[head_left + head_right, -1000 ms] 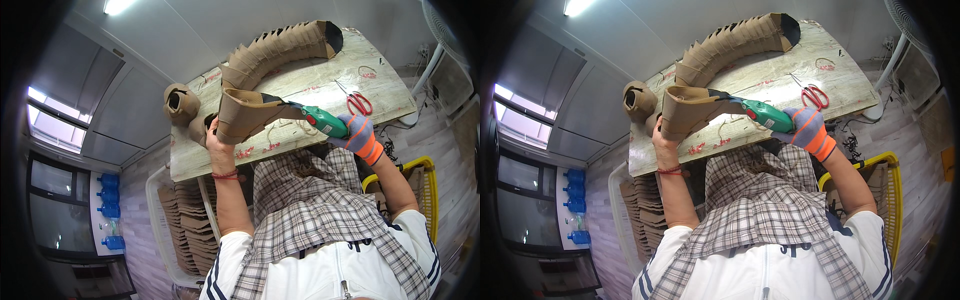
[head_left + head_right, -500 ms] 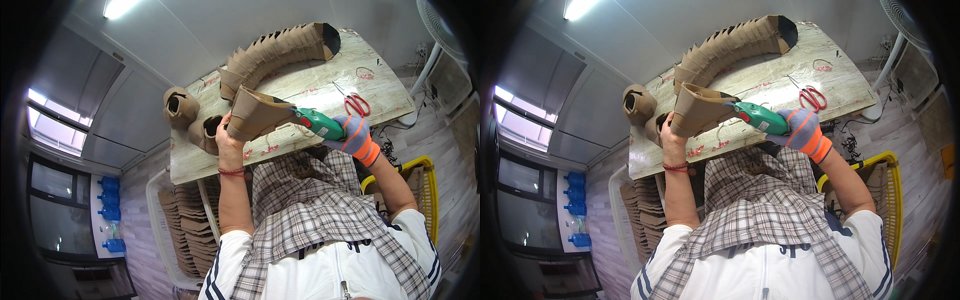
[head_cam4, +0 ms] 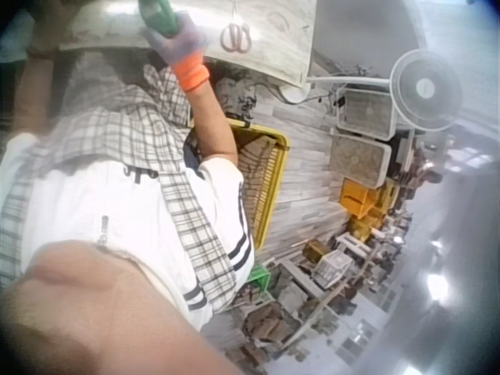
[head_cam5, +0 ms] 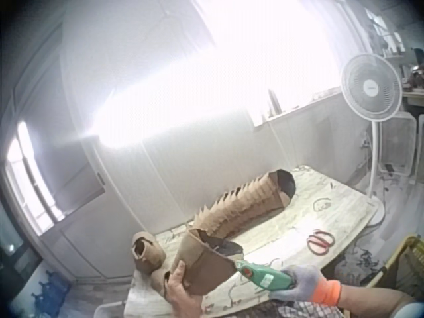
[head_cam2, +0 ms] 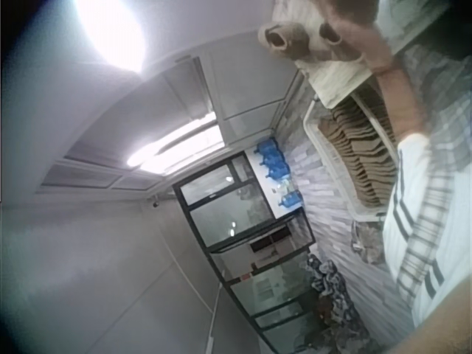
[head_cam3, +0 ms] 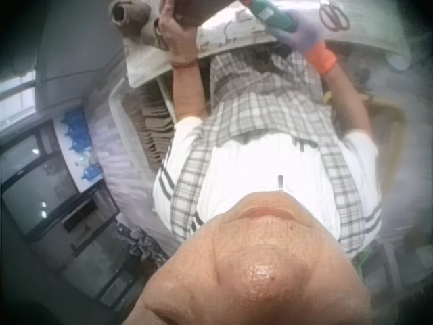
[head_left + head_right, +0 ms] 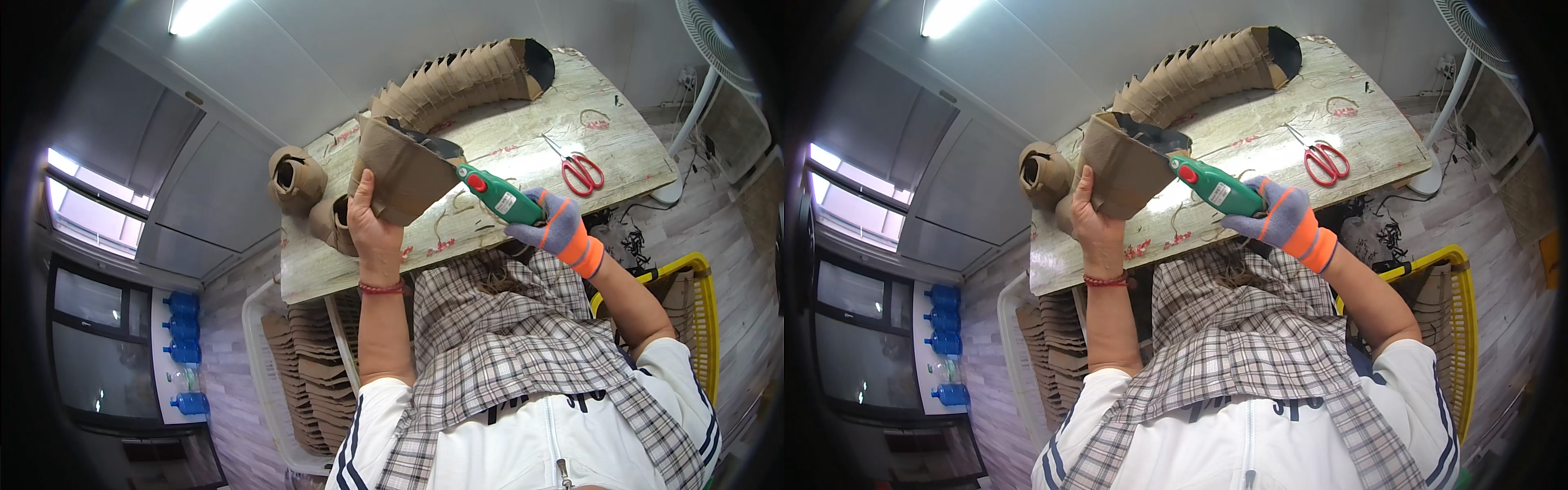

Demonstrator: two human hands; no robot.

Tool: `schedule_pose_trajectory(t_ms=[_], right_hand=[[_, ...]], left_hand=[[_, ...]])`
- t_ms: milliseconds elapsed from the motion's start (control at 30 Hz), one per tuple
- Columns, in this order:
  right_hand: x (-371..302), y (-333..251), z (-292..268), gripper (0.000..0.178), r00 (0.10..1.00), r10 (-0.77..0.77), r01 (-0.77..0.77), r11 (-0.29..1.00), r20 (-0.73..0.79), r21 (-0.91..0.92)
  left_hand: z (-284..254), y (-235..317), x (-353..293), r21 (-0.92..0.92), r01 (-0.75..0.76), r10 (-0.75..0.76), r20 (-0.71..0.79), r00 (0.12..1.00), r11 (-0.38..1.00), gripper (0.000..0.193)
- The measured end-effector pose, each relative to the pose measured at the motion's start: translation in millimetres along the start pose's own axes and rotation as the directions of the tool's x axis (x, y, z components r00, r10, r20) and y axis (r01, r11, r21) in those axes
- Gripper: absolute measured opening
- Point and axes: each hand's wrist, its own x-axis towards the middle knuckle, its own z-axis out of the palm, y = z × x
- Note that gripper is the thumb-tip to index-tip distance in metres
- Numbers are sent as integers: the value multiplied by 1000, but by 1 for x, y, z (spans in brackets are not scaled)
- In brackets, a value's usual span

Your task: The person trims the edges of shoe uppers using scissors and a rotary tool. They handle multiple uppers one at a time, placing finished pieces on the table and moving baskets of materials to access more items.

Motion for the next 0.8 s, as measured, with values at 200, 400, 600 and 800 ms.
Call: schedule_pose_trajectory(t_ms=[200,400,600,800], right_hand=[[5,-12,-1,45,990,137,-139,978,19,158],[-4,10,-19,38,978,195,-185,975,-76,124],[-9,12,-15,35,967,252,-244,957,-38,160],[-17,23,-28,35,960,275,-269,958,-51,102]], left_hand=[[4,19,-4,575,-60,52,29,998,816,25],[-23,47,23,947,60,-59,-83,995,-316,41],[-138,-17,31,848,76,-18,-101,995,-524,20],[-119,63,-47,829,-206,89,292,952,-519,11]])
